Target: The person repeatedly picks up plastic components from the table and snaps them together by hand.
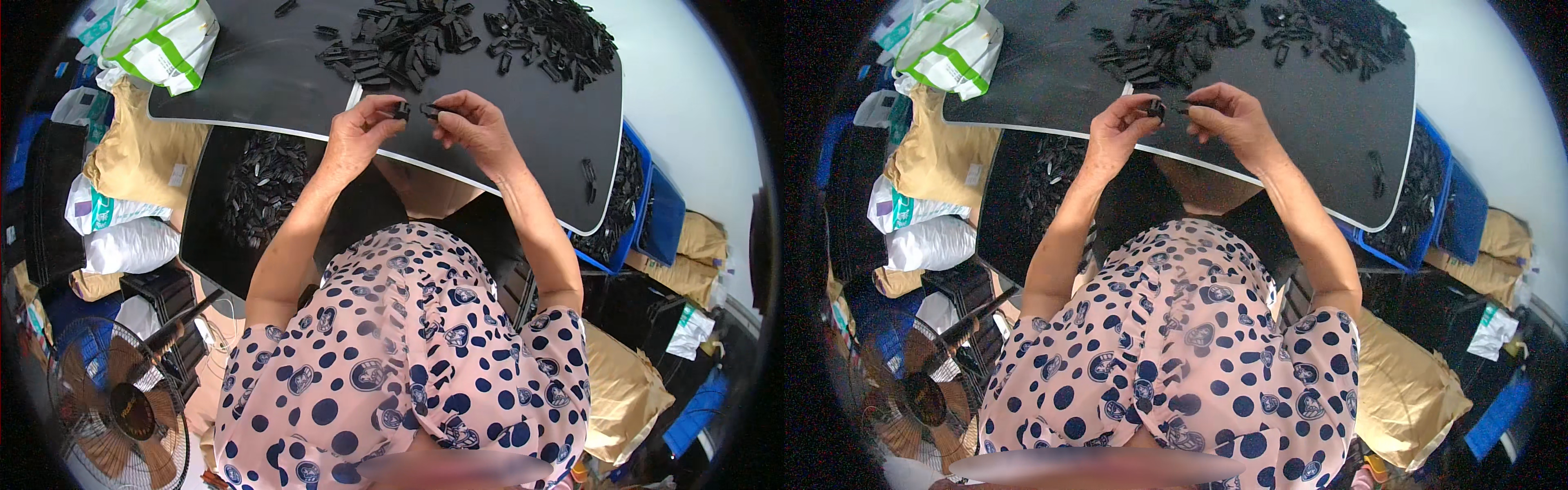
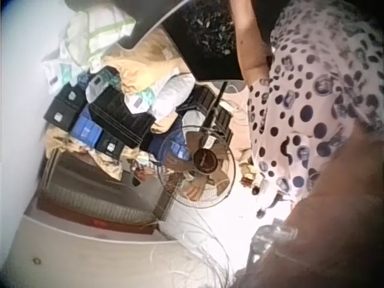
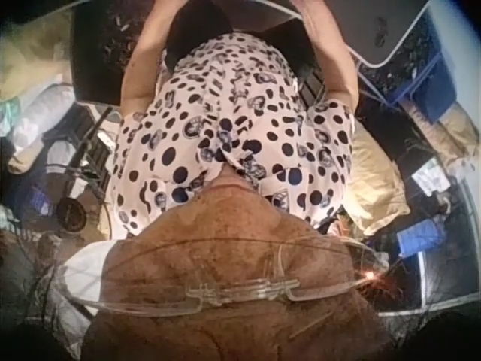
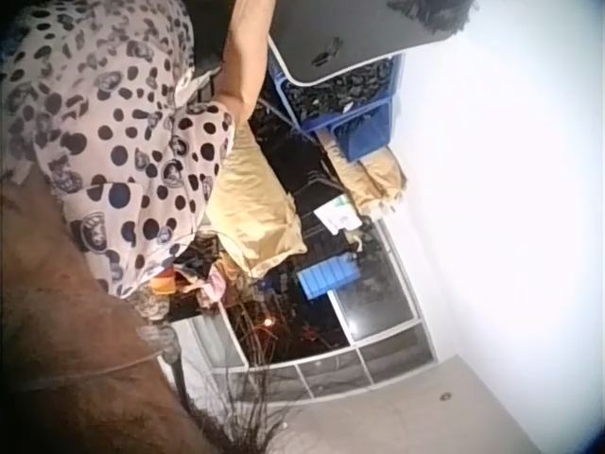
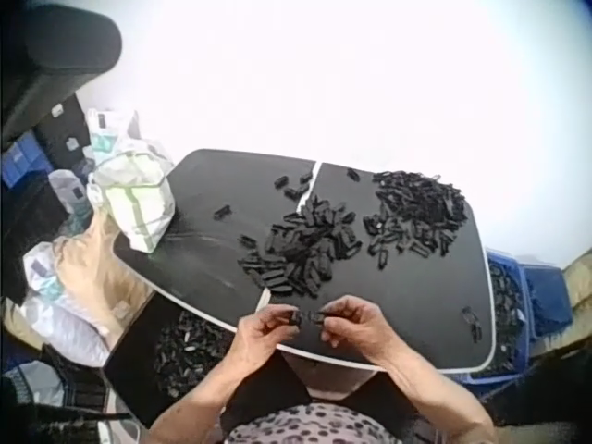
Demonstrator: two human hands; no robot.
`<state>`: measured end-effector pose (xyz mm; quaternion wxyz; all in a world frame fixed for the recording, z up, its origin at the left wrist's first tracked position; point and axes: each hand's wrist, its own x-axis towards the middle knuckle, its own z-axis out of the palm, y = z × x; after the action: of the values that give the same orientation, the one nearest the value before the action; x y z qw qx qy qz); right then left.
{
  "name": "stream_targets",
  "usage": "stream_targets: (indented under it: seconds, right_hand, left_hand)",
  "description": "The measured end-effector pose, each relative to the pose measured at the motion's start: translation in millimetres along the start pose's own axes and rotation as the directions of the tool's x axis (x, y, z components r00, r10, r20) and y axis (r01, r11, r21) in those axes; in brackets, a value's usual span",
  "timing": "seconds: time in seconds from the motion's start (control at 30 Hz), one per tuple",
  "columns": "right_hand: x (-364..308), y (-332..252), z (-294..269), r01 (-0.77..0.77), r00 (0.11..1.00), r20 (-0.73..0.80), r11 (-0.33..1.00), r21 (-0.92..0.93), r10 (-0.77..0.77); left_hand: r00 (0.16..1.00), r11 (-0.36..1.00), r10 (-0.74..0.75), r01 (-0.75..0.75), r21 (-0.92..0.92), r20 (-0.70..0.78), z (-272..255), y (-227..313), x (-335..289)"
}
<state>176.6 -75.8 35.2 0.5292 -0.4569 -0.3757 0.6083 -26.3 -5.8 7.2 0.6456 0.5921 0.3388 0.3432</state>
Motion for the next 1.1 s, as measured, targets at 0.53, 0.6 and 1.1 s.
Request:
stream_targets:
  seconds: [0.53, 0.6, 1.1]
  right_hand:
    - [-17, -1, -1, -0.151, 0.985, 0.084, 0.988, 0.038, 0.148]
    - [-17, 1, -4, -0.234, 0.97, 0.087, 0.966, 0.112, 0.225]
    - [-31, 43, -19, -0.645, 0.761, 0.29, 0.719, 0.257, 0.58]
  left_hand:
    - [0.993, 0.897, 0.07, -0.104, 0.429, 0.094, 16, 28, -14]
    - [0.967, 0.818, 0.201, -0.255, 0.516, 0.158, 18, 36, -13]
    - [0.97, 0.878, 0.052, -0.158, 0.452, 0.238, 28, 8, -34]
